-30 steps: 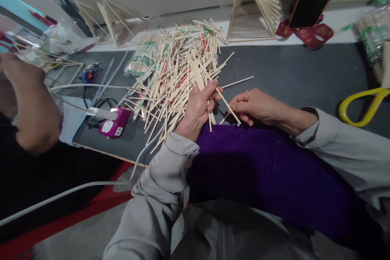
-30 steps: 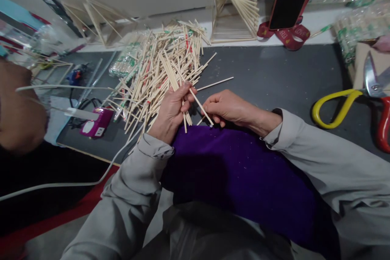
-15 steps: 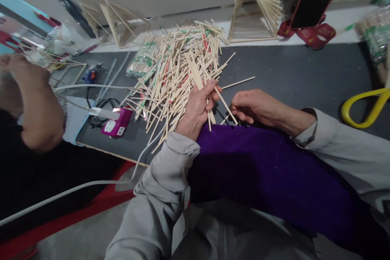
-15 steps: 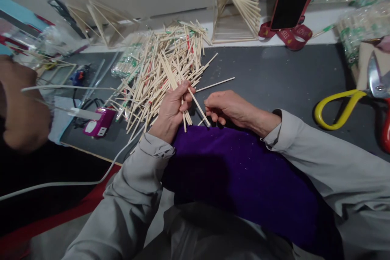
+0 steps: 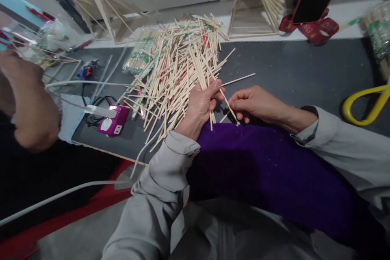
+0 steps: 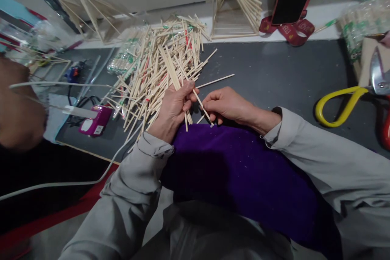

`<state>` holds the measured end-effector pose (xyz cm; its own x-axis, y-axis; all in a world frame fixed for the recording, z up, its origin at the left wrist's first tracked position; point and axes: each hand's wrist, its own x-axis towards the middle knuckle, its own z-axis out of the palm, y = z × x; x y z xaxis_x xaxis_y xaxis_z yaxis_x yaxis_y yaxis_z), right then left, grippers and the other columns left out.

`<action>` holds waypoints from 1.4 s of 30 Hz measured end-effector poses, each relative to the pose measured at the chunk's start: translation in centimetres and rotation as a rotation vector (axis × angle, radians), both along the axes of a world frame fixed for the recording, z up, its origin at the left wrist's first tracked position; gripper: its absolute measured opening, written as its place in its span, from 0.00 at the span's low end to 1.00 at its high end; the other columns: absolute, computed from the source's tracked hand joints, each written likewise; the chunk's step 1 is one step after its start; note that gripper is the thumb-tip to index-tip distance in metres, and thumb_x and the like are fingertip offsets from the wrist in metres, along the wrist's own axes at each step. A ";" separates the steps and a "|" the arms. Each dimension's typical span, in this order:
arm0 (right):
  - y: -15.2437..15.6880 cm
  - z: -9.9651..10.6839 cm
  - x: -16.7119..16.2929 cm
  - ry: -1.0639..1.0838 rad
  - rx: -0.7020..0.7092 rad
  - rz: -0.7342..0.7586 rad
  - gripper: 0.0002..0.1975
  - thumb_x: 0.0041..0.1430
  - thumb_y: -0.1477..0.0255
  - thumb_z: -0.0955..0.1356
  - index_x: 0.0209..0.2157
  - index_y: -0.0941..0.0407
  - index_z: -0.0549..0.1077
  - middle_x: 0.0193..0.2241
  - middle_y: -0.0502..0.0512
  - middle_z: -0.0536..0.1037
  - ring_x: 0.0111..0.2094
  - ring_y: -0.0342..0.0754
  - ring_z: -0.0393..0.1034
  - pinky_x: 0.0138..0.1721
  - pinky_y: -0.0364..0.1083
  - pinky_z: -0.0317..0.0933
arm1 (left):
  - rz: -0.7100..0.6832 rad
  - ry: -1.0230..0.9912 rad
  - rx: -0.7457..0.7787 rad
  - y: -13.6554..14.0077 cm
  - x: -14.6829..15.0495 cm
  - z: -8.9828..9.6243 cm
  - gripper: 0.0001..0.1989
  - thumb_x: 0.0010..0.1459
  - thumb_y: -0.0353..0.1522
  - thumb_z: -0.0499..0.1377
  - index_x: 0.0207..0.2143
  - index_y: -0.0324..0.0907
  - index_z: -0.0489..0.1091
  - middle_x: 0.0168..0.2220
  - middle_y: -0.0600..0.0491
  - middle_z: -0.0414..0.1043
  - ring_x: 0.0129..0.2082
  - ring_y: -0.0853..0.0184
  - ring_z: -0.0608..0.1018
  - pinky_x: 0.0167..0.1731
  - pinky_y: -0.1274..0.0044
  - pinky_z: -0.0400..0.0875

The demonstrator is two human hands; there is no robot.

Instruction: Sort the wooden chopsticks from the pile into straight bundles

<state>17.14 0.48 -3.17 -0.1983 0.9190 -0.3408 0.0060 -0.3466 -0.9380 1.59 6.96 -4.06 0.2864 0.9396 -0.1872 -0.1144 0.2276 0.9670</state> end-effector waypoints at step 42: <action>0.0 -0.2 0.8 0.276 -0.123 -0.010 0.05 0.55 0.78 0.72 0.35 0.62 0.78 0.25 0.52 0.75 0.20 0.37 0.66 0.19 0.36 0.63 | 0.293 -0.216 0.000 1.6 -1.2 1.2 0.07 0.58 0.31 0.65 0.28 0.40 0.72 0.25 0.56 0.75 0.21 0.79 0.76 0.10 0.86 0.50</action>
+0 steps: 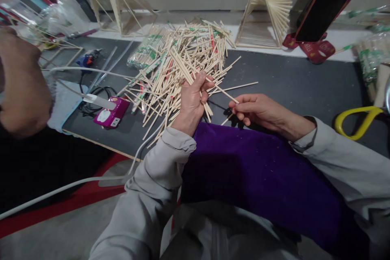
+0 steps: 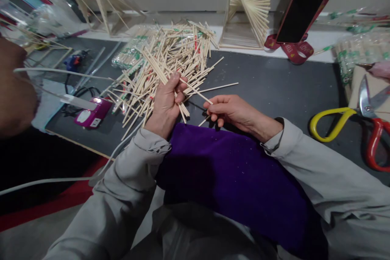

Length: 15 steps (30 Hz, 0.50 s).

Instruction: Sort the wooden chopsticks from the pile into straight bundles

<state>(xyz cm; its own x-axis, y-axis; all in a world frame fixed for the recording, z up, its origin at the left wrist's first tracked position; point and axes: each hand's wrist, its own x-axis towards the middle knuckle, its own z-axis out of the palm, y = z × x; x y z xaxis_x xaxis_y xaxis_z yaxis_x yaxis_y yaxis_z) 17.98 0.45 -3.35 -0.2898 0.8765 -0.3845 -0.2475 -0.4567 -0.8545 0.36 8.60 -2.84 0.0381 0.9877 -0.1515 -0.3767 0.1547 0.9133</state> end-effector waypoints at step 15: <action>0.1 0.7 -0.2 -0.211 0.011 -0.188 0.05 0.58 0.78 0.64 0.29 0.60 0.70 0.20 0.46 0.61 0.14 0.33 0.44 0.13 0.38 0.38 | 0.057 0.172 0.304 -1.3 0.7 -0.4 0.19 0.50 0.45 0.70 0.29 0.40 0.71 0.25 0.54 0.76 0.21 0.73 0.79 0.10 0.86 0.56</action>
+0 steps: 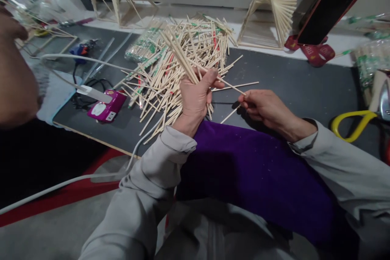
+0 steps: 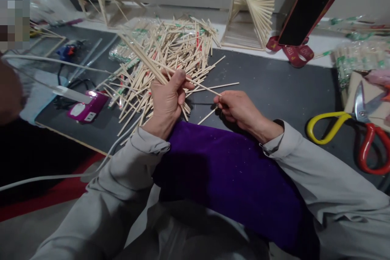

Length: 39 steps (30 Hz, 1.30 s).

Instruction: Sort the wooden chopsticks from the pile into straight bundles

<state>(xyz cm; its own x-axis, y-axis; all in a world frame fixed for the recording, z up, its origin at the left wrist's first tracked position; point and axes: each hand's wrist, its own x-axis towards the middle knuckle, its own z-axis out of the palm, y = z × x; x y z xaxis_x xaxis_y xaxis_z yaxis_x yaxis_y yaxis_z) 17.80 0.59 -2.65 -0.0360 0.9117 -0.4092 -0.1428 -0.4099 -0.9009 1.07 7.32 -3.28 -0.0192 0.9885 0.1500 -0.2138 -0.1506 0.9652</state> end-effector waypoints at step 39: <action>2.0 -1.2 3.0 0.268 0.192 -0.301 0.05 0.55 0.74 0.66 0.25 0.59 0.69 0.20 0.46 0.63 0.15 0.34 0.48 0.13 0.38 0.42 | -0.068 0.879 0.325 3.7 3.1 1.4 0.11 0.53 0.23 0.61 0.22 0.43 0.66 0.31 0.50 0.69 0.36 0.65 0.74 0.32 0.78 0.64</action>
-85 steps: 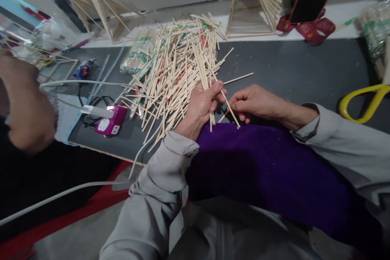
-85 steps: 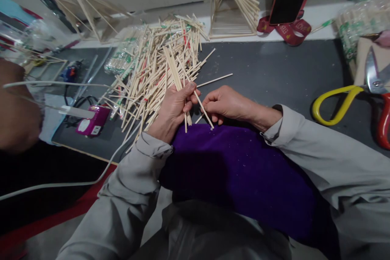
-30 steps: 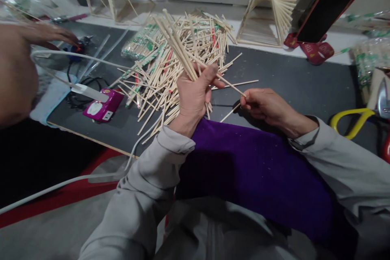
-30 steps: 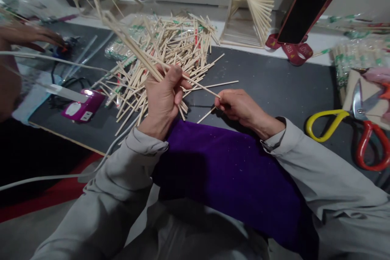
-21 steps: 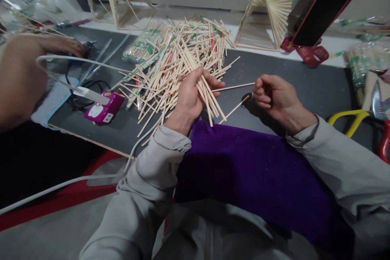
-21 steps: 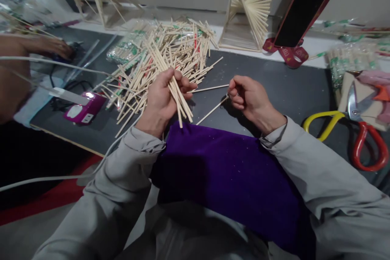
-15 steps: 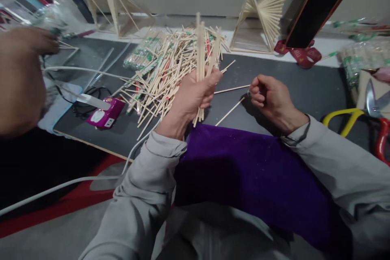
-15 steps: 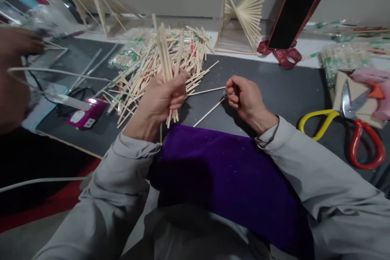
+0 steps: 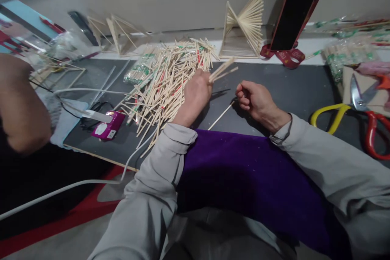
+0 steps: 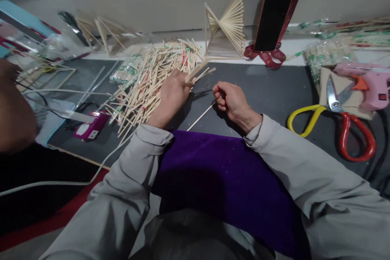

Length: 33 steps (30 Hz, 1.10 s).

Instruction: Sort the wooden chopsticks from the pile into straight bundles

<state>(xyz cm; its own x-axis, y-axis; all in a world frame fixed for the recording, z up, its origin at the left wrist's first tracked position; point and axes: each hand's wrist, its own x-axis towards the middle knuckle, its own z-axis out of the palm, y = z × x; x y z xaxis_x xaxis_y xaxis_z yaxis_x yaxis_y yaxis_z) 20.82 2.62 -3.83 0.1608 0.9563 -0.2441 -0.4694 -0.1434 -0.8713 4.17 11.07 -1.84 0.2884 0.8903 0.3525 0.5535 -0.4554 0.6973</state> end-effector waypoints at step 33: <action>-1.6 1.5 -1.4 -0.144 -0.050 0.253 0.09 0.55 0.74 0.65 0.23 0.58 0.70 0.19 0.48 0.64 0.15 0.36 0.52 0.13 0.39 0.45 | -0.269 -0.897 -1.042 -2.6 -3.2 0.2 0.07 0.54 0.25 0.61 0.36 0.37 0.76 0.22 0.59 0.65 0.11 0.85 0.54 0.08 0.89 0.43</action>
